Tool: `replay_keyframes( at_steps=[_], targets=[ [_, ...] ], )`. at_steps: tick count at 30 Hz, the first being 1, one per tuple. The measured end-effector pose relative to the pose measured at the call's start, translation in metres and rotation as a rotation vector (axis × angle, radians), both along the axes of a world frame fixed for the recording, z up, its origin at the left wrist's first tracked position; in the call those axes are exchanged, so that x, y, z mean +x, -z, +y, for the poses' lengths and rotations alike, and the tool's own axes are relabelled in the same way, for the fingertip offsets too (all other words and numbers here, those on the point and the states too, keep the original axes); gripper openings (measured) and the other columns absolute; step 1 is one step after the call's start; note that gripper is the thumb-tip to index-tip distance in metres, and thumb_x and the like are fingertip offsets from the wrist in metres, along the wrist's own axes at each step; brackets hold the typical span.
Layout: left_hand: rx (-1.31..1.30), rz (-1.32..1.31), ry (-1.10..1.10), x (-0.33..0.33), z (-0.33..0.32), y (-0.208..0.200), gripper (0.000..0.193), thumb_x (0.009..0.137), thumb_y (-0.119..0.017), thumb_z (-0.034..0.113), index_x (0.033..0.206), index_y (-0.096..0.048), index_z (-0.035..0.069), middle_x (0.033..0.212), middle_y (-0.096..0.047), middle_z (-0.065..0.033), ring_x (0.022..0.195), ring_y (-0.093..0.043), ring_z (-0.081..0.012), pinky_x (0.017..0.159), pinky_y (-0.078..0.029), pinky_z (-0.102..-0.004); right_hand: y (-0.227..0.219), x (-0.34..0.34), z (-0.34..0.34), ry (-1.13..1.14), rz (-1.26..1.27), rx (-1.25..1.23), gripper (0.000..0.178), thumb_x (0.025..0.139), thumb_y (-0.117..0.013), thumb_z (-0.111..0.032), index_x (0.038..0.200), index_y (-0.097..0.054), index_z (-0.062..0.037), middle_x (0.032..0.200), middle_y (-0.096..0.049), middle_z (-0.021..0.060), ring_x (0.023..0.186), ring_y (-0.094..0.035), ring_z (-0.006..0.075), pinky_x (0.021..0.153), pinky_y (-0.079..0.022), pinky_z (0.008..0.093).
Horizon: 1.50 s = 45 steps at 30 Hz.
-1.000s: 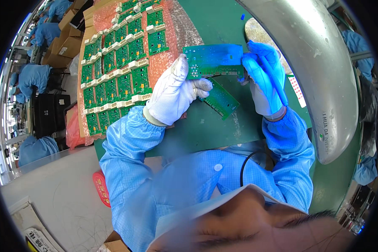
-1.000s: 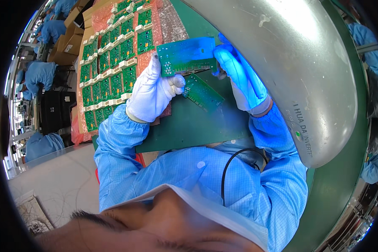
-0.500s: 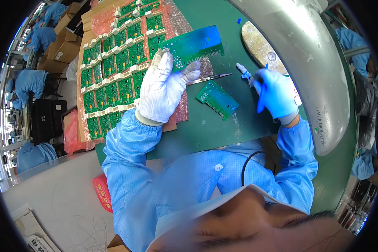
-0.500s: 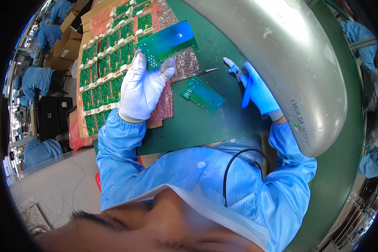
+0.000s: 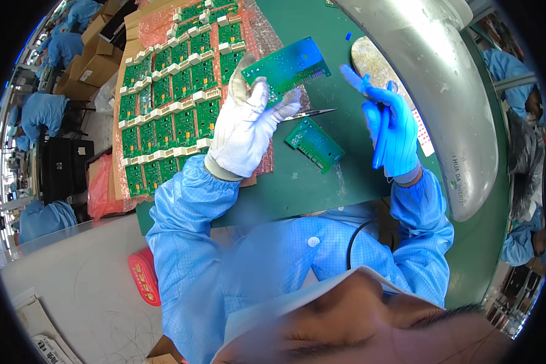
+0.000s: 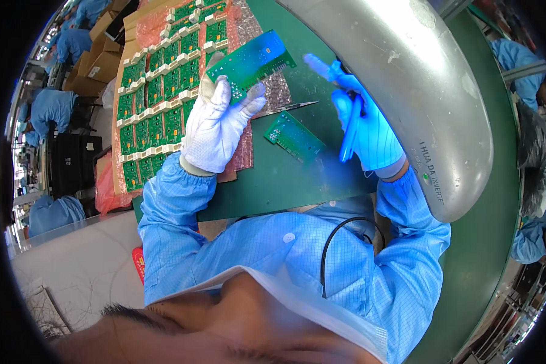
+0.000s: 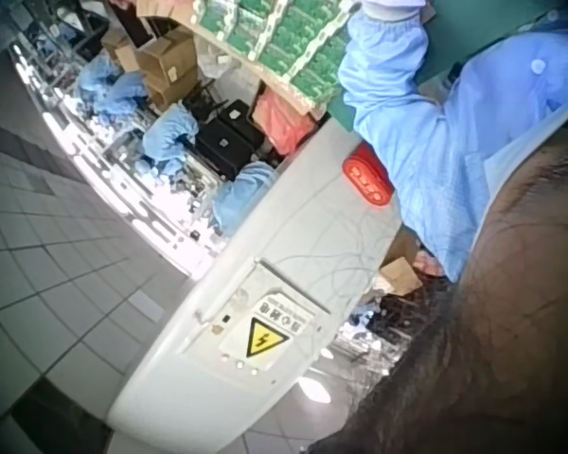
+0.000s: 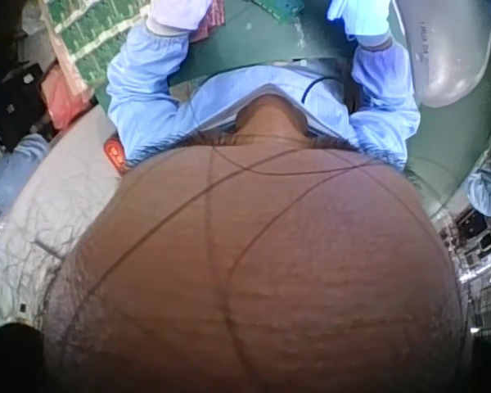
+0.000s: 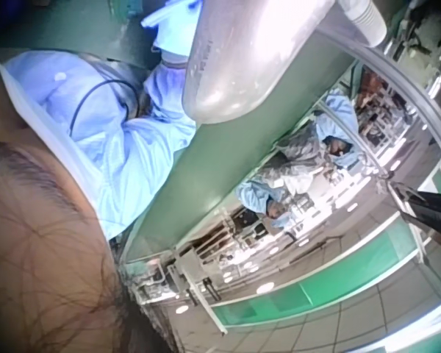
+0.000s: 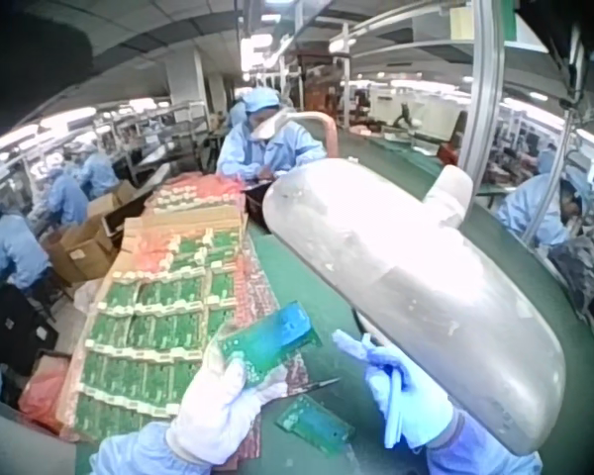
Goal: The recorder inspects individual green circuit boards, checks them under an inspection lamp, and organizes them into a stack.
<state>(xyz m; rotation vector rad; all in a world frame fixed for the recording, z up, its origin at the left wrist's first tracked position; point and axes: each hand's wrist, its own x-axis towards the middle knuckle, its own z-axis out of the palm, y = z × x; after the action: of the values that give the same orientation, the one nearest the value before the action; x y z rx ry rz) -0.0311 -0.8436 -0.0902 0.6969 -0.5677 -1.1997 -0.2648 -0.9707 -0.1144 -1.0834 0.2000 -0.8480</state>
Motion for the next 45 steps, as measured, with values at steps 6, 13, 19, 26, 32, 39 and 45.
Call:
replay_keyframes(
  at_steps=[6, 13, 19, 26, 32, 39, 45],
  targets=[
    [-0.026, -0.030, -0.009, -0.002, -0.001, 0.001, 0.062, 0.103, -0.053, 0.017, 0.151, -0.015, 0.009, 0.140, -0.045, -0.0174, 0.121, -0.057, -0.0344, 0.099, -0.052, -0.0461, -0.011, 0.024, 0.016, 0.543, 0.530, -0.880, 0.031, 0.089, -0.068, 0.003, 0.119, -0.063, -0.0034, 0.087, -0.063, 0.0043, 0.072, -0.058, 0.0096, 0.063, -0.044, 0.0201],
    [-0.014, -0.037, -0.024, -0.006, 0.003, -0.004, 0.059, 0.103, -0.051, 0.013, 0.149, -0.015, 0.009, 0.137, -0.047, -0.0192, 0.120, -0.059, -0.0353, 0.099, -0.053, -0.0472, -0.013, 0.034, 0.019, 0.593, 0.618, -1.248, 0.036, 0.086, -0.066, 0.002, 0.121, -0.063, -0.0045, 0.086, -0.065, 0.0135, 0.069, -0.063, 0.0276, 0.063, -0.050, 0.0373],
    [-0.028, -0.027, -0.060, -0.007, 0.005, -0.002, 0.056, 0.103, -0.051, 0.012, 0.146, -0.016, 0.009, 0.135, -0.048, -0.0195, 0.119, -0.060, -0.0345, 0.098, -0.053, -0.0474, -0.016, 0.035, 0.019, 0.556, 0.712, -1.358, 0.050, 0.079, -0.066, 0.004, 0.128, -0.058, -0.0038, 0.085, -0.064, 0.0127, 0.067, -0.062, 0.0292, 0.060, -0.049, 0.0385],
    [-0.041, -0.029, -0.060, -0.006, 0.004, -0.002, 0.056, 0.102, -0.052, 0.011, 0.146, -0.016, 0.009, 0.134, -0.050, -0.0194, 0.117, -0.060, -0.0347, 0.097, -0.053, -0.0477, -0.017, 0.039, 0.015, 0.594, 0.701, -1.412, 0.054, 0.079, -0.065, -0.001, 0.133, -0.055, -0.0026, 0.073, -0.061, 0.0080, 0.061, -0.059, 0.0257, 0.054, -0.047, 0.0388],
    [-0.026, -0.037, -0.045, -0.010, 0.001, 0.002, 0.057, 0.102, -0.053, 0.011, 0.145, -0.017, 0.010, 0.134, -0.050, -0.0193, 0.117, -0.060, -0.0348, 0.097, -0.053, -0.0482, -0.024, 0.036, 0.031, 0.529, 0.741, -1.427, 0.055, 0.077, -0.066, 0.002, 0.131, -0.058, -0.0038, 0.081, -0.063, 0.0096, 0.064, -0.061, 0.0271, 0.056, -0.048, 0.0369],
    [0.024, -0.091, -0.050, -0.024, -0.007, 0.006, 0.059, 0.100, -0.057, 0.014, 0.145, -0.018, 0.010, 0.135, -0.049, -0.0186, 0.118, -0.060, -0.0359, 0.097, -0.052, -0.0492, -0.032, 0.025, 0.031, 0.522, 0.805, -1.386, 0.053, 0.075, -0.068, -0.001, 0.128, -0.061, -0.0036, 0.081, -0.063, 0.0105, 0.065, -0.061, 0.0266, 0.056, -0.047, 0.0382],
    [0.043, -0.106, 0.009, -0.038, -0.014, 0.001, 0.065, 0.100, -0.059, 0.016, 0.148, -0.016, 0.009, 0.141, -0.046, -0.0199, 0.119, -0.058, -0.0374, 0.098, -0.050, -0.0501, 0.049, -0.009, -0.006, 0.127, 0.000, 0.144, 0.046, 0.095, -0.060, -0.009, 0.140, -0.051, -0.0026, 0.099, -0.069, 0.0086, 0.076, -0.064, 0.0176, 0.061, -0.051, 0.0339]
  ],
)
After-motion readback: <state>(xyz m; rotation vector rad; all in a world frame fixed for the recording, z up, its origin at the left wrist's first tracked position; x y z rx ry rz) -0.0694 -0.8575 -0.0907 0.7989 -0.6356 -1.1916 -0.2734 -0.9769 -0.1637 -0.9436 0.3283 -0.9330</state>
